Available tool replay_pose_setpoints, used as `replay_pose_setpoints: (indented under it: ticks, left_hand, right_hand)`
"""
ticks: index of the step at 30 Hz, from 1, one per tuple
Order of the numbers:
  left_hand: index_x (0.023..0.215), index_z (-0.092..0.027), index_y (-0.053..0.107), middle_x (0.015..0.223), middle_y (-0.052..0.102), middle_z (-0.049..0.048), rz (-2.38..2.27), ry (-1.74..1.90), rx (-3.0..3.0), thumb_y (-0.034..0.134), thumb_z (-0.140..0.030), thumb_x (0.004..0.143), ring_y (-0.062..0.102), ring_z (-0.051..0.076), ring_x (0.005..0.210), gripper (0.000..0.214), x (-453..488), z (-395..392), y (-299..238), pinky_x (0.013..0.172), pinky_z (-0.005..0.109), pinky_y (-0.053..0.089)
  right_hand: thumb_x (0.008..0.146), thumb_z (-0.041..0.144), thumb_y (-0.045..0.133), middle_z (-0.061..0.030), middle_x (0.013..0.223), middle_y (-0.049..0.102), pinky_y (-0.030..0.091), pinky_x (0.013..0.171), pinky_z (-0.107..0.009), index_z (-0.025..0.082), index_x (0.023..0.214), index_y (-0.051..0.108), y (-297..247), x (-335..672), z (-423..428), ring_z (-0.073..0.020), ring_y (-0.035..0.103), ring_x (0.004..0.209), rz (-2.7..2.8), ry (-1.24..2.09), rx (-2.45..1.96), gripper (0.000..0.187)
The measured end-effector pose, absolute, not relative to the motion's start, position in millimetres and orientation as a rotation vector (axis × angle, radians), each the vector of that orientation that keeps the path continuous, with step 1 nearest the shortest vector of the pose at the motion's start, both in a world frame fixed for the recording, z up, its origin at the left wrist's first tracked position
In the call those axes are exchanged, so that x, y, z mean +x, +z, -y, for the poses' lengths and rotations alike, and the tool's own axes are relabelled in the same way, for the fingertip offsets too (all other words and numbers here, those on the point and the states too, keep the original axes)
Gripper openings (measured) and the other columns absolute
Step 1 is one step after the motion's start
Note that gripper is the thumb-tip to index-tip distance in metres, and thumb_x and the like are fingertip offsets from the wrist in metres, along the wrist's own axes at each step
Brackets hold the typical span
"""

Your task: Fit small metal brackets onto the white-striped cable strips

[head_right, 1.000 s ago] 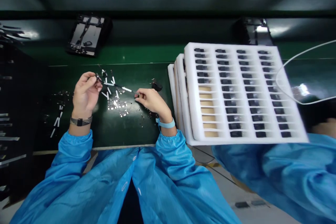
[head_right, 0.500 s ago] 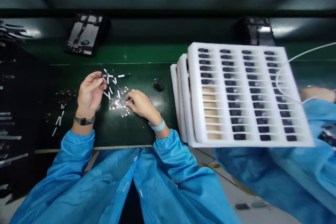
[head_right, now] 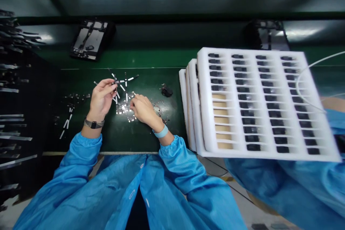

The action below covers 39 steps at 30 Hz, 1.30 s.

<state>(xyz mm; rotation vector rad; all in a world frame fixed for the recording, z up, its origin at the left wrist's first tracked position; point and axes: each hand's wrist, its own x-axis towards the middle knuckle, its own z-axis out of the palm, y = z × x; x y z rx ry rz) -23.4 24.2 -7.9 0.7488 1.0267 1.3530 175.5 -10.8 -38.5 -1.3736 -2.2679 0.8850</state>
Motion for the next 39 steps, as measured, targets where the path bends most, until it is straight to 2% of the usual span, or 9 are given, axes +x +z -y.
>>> replay_pose_setpoints:
  ticks: [4,7,10,13,16,20,25,31,39]
  left_hand:
    - [0.093,-0.019,0.074,0.085,0.073,0.0004,-1.042,1.372,0.733,0.095,-0.021,0.068,0.064,0.008,0.068,0.032,-23,-24,-8,0.056,0.018,0.045]
    - [0.092,-0.019,0.073,0.084,0.075,0.0008,-1.067,1.367,0.738,0.096,-0.023,0.068,0.064,0.008,0.066,0.034,-21,-23,-8,0.053,0.018,0.043]
    - [0.096,-0.018,0.075,0.090,0.079,0.0046,-1.102,1.346,0.780,0.096,-0.026,0.069,0.067,0.010,0.067,0.035,-17,-21,-8,0.053,0.020,0.045]
    - [0.099,-0.017,0.078,0.095,0.081,0.0076,-1.135,1.327,0.811,0.095,-0.028,0.070,0.070,0.012,0.071,0.035,-12,-19,-11,0.055,0.021,0.046]
    - [0.099,-0.016,0.078,0.095,0.082,0.0085,-1.144,1.321,0.831,0.094,-0.027,0.071,0.070,0.012,0.071,0.034,-8,-17,-13,0.055,0.021,0.047]
    - [0.098,-0.016,0.078,0.095,0.081,0.0086,-1.131,1.320,0.845,0.094,-0.026,0.072,0.069,0.012,0.070,0.031,-8,-16,-14,0.055,0.021,0.046]
    - [0.096,-0.017,0.079,0.092,0.082,0.0075,-1.119,1.324,0.819,0.094,-0.025,0.071,0.069,0.011,0.069,0.030,-6,-16,-12,0.055,0.021,0.046]
    - [0.094,-0.017,0.078,0.094,0.082,0.0082,-1.130,1.298,0.878,0.093,-0.025,0.074,0.070,0.012,0.070,0.027,1,-11,-12,0.058,0.023,0.050]
    - [0.091,-0.018,0.079,0.084,0.079,0.0056,-1.164,1.242,0.999,0.095,-0.028,0.073,0.070,0.015,0.067,0.026,8,-5,-13,0.058,0.026,0.052]
  right_hand:
    - [0.103,0.017,0.057,-0.0080,0.097,0.068,0.045,0.088,-0.039,0.024,0.092,0.055,-33,180,10,-0.0263,0.060,0.095,2.029,0.938,-1.305,0.013]
    - [0.106,0.025,0.054,-0.0024,0.084,0.069,0.048,0.081,-0.037,0.025,0.099,0.054,-30,189,7,-0.0218,0.064,0.080,1.710,1.085,-1.296,0.007]
    - [0.102,0.028,0.056,0.0002,0.079,0.071,0.050,0.073,-0.034,0.025,0.105,0.056,-31,195,4,-0.0187,0.063,0.071,1.526,1.232,-1.266,0.004]
    - [0.099,0.028,0.058,-0.0018,0.084,0.074,0.052,0.073,-0.033,0.023,0.107,0.060,-33,197,4,-0.0182,0.066,0.072,1.497,1.343,-1.208,0.011]
    - [0.098,0.035,0.065,-0.0068,0.094,0.082,0.057,0.077,-0.035,0.021,0.109,0.065,-32,197,5,-0.0203,0.075,0.081,1.447,1.455,-1.167,0.018]
    - [0.094,0.045,0.075,-0.0108,0.098,0.085,0.062,0.081,-0.037,0.021,0.101,0.068,-32,198,5,-0.0242,0.081,0.090,1.364,1.528,-1.153,0.027]
    - [0.090,0.054,0.082,-0.0103,0.093,0.085,0.064,0.080,-0.038,0.021,0.097,0.070,-30,198,4,-0.0242,0.082,0.087,1.316,1.539,-1.159,0.036]
    - [0.090,0.063,0.082,-0.0094,0.090,0.085,0.063,0.078,-0.038,0.021,0.094,0.073,-23,197,5,-0.0240,0.080,0.084,1.324,1.559,-1.154,0.043]
    - [0.086,0.064,0.084,-0.0084,0.087,0.083,0.064,0.080,-0.039,0.020,0.091,0.076,-20,197,6,-0.0235,0.079,0.081,1.317,1.583,-1.133,0.044]
